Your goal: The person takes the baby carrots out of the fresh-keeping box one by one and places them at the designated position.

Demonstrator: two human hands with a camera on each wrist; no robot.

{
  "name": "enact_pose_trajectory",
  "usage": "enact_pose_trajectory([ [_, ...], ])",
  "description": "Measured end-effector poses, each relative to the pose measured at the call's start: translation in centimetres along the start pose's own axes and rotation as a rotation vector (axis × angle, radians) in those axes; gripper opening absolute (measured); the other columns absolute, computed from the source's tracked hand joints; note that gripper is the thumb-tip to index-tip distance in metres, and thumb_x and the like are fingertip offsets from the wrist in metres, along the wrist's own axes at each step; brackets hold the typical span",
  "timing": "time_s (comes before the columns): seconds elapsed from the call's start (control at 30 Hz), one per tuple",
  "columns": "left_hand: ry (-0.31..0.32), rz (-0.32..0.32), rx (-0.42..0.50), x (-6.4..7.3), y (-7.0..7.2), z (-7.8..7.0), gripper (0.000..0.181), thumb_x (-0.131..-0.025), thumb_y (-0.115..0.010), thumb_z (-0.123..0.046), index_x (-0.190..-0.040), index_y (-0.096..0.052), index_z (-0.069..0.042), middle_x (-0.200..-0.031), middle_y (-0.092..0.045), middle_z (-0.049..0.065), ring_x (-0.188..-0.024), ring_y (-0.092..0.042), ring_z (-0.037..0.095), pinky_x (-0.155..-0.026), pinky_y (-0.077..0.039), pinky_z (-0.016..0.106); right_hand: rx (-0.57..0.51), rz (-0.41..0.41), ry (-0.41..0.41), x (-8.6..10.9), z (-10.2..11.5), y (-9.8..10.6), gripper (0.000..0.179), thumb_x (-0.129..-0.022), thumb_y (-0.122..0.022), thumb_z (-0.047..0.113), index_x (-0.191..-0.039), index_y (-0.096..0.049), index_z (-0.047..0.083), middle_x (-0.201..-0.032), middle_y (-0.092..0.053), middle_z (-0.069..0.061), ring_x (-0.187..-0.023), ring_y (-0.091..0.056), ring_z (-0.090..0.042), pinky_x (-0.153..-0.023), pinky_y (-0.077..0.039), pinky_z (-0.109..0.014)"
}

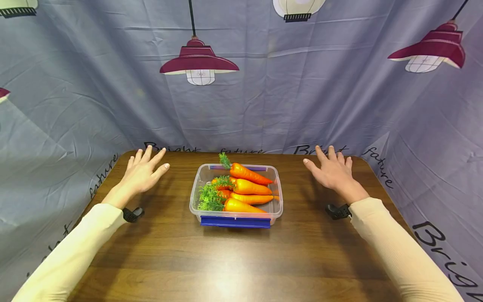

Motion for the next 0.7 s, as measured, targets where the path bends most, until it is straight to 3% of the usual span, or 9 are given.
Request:
enact_pose_trajectory([
  [0.33,-0.08,-0.045,0.142,0.6,-3.2,-2.2,0.065,-0.106,-0.042,-0.047,-0.163,-0.026,-0.019,-0.169,-0.011,0.029,-0.154,-0.008,0.056,-0.123,-0.006,0.07,-0.003,0.032,-0.001,0.1,0.1,-0.2,0.09,-0.101,-0.02,0.072,-0.164,-0.007,0.01,-0.162,0.0,-0.042,-0.143,-0.003,-0.07,-0.111,0.002,-0.083],
  [0.5,-0.136,-0.095,0.316,0.8,-4.8,-3.6,0.062,-0.106,-0.049,-0.037,-0.161,-0.031,-0.015,-0.166,-0.018,0.031,-0.152,-0.018,0.055,-0.122,-0.018,0.068,-0.009,0.043,0.0,0.1,0.1,-0.4,0.089,-0.101,-0.019,0.072,-0.165,-0.006,0.011,-0.162,0.001,-0.043,-0.143,-0.002,-0.071,-0.111,0.002,-0.083],
  [0.7,-0.14,-0.103,0.486,1.3,-6.7,-4.8,0.059,-0.105,-0.052,-0.033,-0.159,-0.035,-0.015,-0.166,-0.024,0.028,-0.152,-0.027,0.049,-0.12,-0.026,0.067,-0.006,0.042,0.001,0.0,0.2,-0.6,0.089,-0.101,-0.019,0.072,-0.165,-0.006,0.011,-0.162,0.0,-0.042,-0.142,-0.006,-0.071,-0.111,0.001,-0.082],
])
Point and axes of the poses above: each hand's wrist, its own x-axis away from the middle knuckle, its own y-axis out of the back of the hand, z = x × y, the point moved 1 cm from there along -x, towards the middle knuckle
